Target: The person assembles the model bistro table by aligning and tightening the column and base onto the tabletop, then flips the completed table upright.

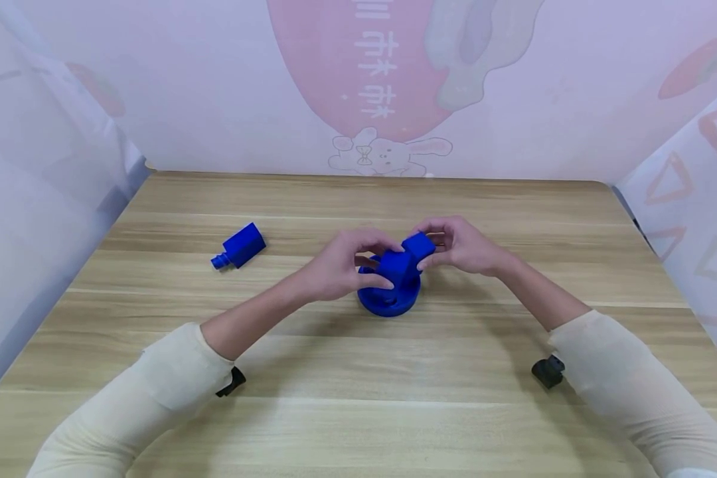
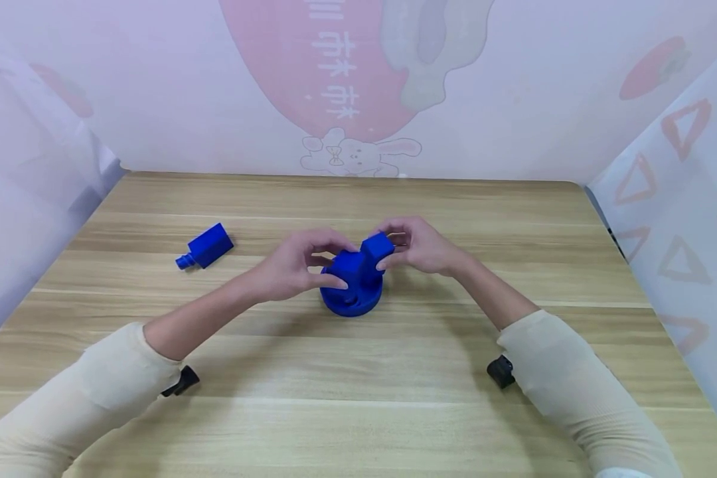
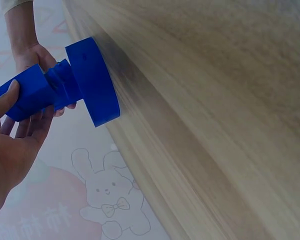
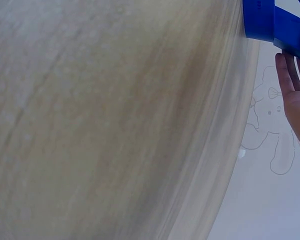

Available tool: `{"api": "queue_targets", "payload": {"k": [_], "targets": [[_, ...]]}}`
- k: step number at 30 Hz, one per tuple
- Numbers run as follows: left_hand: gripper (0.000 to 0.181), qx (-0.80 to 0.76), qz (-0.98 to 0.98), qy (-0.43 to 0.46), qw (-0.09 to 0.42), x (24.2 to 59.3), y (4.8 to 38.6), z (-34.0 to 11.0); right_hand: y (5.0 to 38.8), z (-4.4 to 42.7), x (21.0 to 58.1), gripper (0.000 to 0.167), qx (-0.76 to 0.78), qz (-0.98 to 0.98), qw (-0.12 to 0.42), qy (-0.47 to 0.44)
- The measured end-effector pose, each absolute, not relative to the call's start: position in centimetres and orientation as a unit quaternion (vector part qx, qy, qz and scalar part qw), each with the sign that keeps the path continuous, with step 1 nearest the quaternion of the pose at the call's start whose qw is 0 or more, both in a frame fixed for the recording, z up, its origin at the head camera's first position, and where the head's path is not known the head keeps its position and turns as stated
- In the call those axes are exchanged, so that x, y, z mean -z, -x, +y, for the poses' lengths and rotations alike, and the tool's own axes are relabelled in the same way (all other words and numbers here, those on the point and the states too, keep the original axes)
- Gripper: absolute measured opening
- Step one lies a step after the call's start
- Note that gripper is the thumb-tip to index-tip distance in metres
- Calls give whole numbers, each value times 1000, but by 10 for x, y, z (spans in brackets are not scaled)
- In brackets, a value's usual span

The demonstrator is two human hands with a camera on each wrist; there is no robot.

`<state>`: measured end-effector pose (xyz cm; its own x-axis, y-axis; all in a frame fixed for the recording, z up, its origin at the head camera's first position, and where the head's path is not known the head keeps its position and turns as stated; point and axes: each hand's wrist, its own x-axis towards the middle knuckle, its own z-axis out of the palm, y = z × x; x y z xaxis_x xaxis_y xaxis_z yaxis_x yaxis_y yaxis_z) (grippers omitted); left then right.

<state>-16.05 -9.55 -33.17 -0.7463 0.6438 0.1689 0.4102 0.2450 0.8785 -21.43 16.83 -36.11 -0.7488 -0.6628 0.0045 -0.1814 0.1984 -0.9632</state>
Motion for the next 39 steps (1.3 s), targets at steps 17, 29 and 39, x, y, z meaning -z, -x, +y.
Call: {"api": "queue_targets", "payload": {"k": [17,29,39], "targets": [[51,-408,823,-389,79,343,151,-83,212,169,363,41,565,748,216,273],[48,-445,826,-333,97,341,150,-85,212,168,361,42,572,745,214,269],[42,-437,802,-384,134,341,156,-97,214,168,362,41,571,746,215,268]]}}
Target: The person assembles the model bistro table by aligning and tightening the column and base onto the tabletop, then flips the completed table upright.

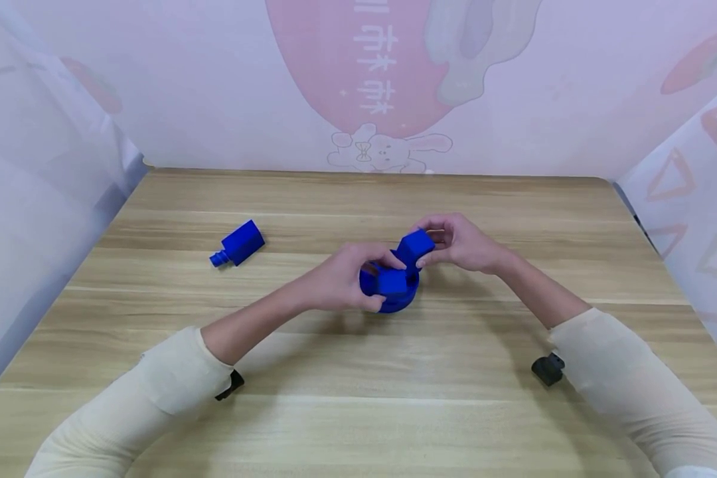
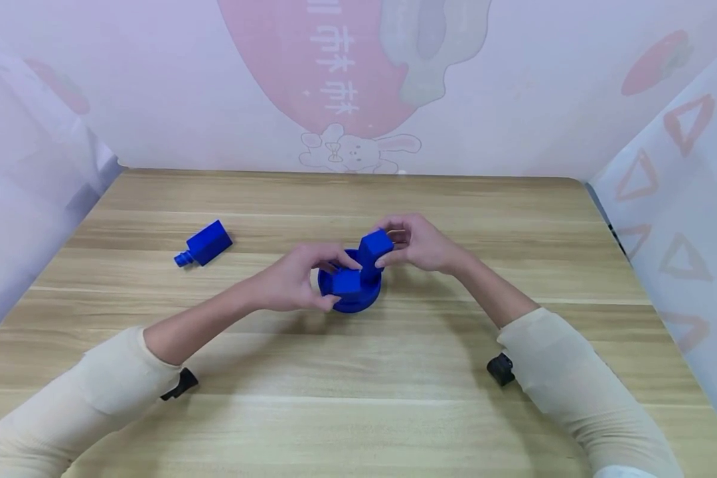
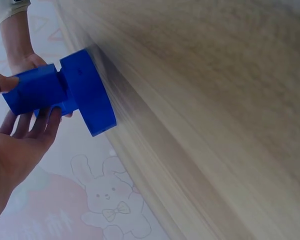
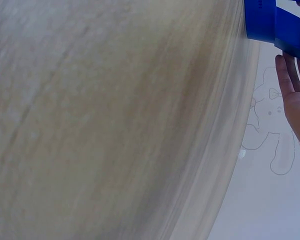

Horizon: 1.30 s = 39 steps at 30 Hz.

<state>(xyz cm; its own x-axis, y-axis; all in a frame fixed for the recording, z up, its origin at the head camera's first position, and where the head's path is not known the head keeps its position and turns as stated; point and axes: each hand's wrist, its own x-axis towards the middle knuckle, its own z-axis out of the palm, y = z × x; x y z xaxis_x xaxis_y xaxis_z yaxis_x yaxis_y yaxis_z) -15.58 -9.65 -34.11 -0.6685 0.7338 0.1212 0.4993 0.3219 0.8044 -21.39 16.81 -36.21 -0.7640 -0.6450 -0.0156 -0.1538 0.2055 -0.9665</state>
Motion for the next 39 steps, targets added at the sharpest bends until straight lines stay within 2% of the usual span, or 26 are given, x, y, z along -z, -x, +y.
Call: {"api": "queue_targets", "payload": {"k": [6,13,21,26,32,39], "targets": [[36,-432,793,-403,148,343,159,-102,215,169,361,42,565,750,215,270],[40,-437,787,-406,159,345,159,-105,213,168,360,43,564,751,217,264],[60,-454,805,-336,181,344,152,-107,212,168,361,43,568,748,219,265],[53,-481,805,-294,186,344,154,-107,211,168,361,43,568,749,218,262],[39,-476,792,-336,182,345,161,-110,211,168,360,42,569,750,217,259],[41,-483,773,-350,214,345,166,-111,213,168,361,41,560,756,214,262]]}}
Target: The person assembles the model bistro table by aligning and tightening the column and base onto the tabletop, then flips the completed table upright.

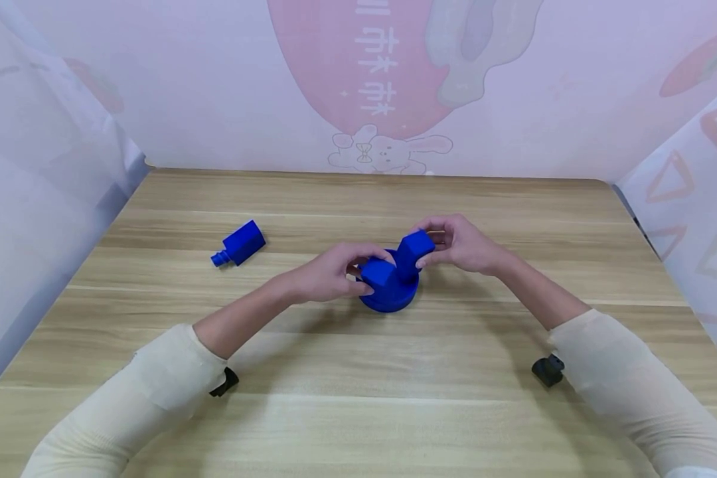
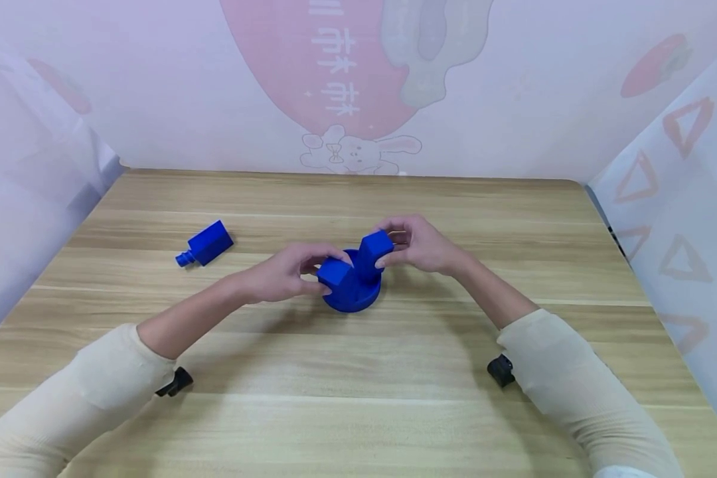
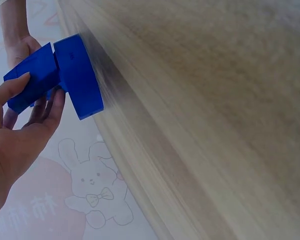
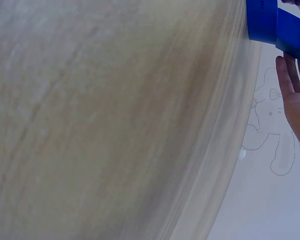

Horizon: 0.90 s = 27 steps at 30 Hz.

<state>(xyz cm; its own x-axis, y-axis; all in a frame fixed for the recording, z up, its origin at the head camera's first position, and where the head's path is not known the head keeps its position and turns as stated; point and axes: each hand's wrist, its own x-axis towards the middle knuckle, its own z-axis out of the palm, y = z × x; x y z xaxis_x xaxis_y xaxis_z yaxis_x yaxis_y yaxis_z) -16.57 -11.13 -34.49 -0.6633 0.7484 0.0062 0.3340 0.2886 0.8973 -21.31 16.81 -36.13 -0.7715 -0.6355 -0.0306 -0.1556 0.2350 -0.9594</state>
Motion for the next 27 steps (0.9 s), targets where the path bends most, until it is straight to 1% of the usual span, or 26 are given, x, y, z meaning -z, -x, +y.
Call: {"api": "queue_targets", "payload": {"k": [4,8,12,16,22,27], "targets": [[48,-476,786,-333,212,345,166,-111,213,168,361,41,559,757,214,261],[60,-478,806,-287,197,343,162,-110,212,168,360,41,557,759,215,259],[62,-486,822,-236,180,343,160,-107,212,168,360,41,556,760,213,260],[57,-481,833,-210,172,343,158,-105,213,169,361,42,558,757,214,262],[46,-489,830,-211,165,345,157,-102,212,169,361,43,562,755,215,263],[46,-506,820,-216,158,346,159,-100,213,169,362,41,564,751,216,265]]}}
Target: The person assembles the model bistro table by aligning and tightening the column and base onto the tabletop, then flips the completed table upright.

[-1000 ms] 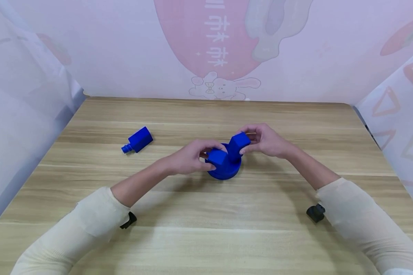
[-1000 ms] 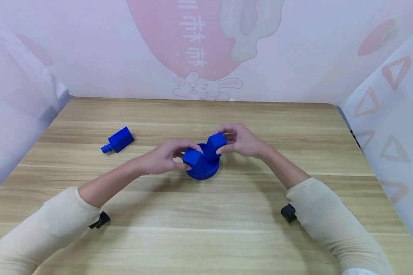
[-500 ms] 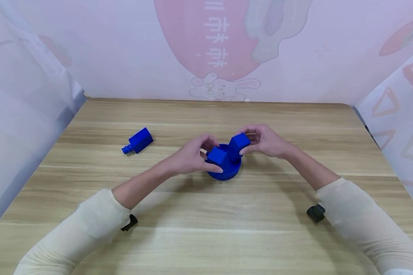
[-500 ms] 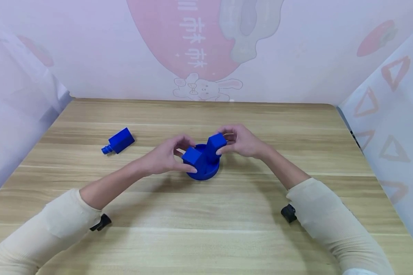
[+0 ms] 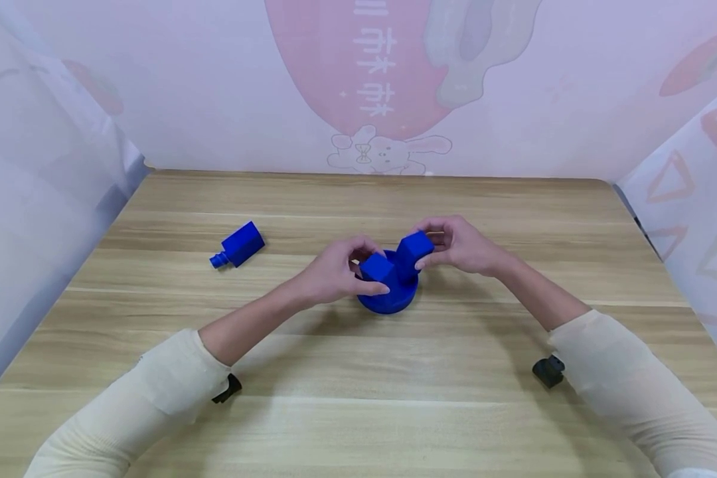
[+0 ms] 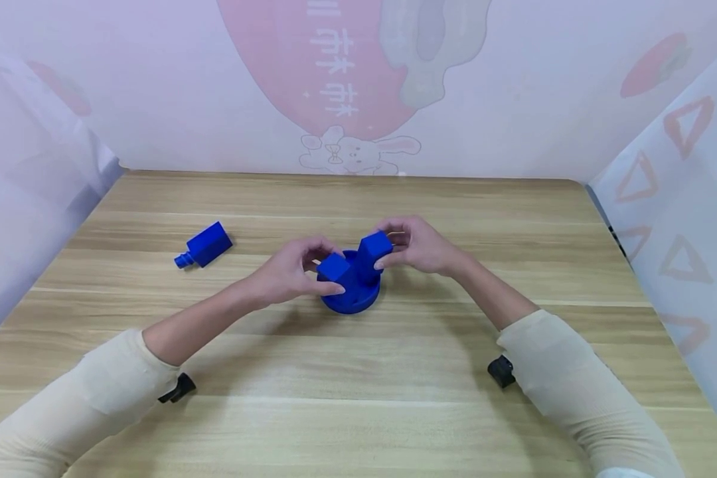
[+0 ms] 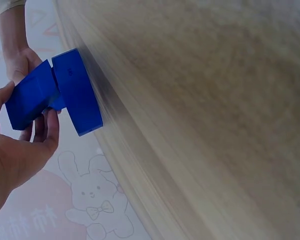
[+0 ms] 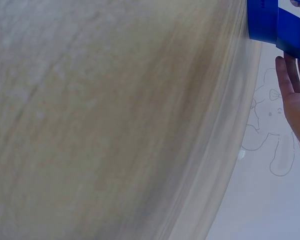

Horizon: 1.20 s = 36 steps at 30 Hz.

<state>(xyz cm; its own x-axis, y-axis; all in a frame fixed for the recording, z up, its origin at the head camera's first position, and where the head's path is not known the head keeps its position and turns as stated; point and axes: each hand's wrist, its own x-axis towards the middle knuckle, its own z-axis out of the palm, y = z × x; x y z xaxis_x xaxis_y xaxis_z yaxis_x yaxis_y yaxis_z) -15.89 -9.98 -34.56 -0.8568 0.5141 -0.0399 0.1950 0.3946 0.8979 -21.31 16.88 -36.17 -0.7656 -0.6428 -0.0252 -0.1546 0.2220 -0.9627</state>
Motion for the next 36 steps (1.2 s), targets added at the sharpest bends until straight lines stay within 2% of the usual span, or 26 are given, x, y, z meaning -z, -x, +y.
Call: {"api": "queue_targets", "payload": {"k": [4,7,11,16,21,30,36], "targets": [[52,-516,812,-218,164,345,160,-99,213,169,362,42,567,749,218,264],[49,-524,804,-224,171,345,159,-98,213,169,362,42,569,748,219,263],[44,-516,794,-261,184,344,160,-97,213,169,363,42,569,747,219,265],[48,-497,793,-294,196,344,160,-95,213,170,363,42,571,746,215,267],[55,-467,820,-282,177,347,161,-92,213,170,364,42,574,744,217,265],[55,-446,857,-229,120,346,157,-86,211,170,363,42,573,745,213,265],[50,-433,866,-221,119,345,155,-84,211,169,363,42,572,746,211,269]]}}
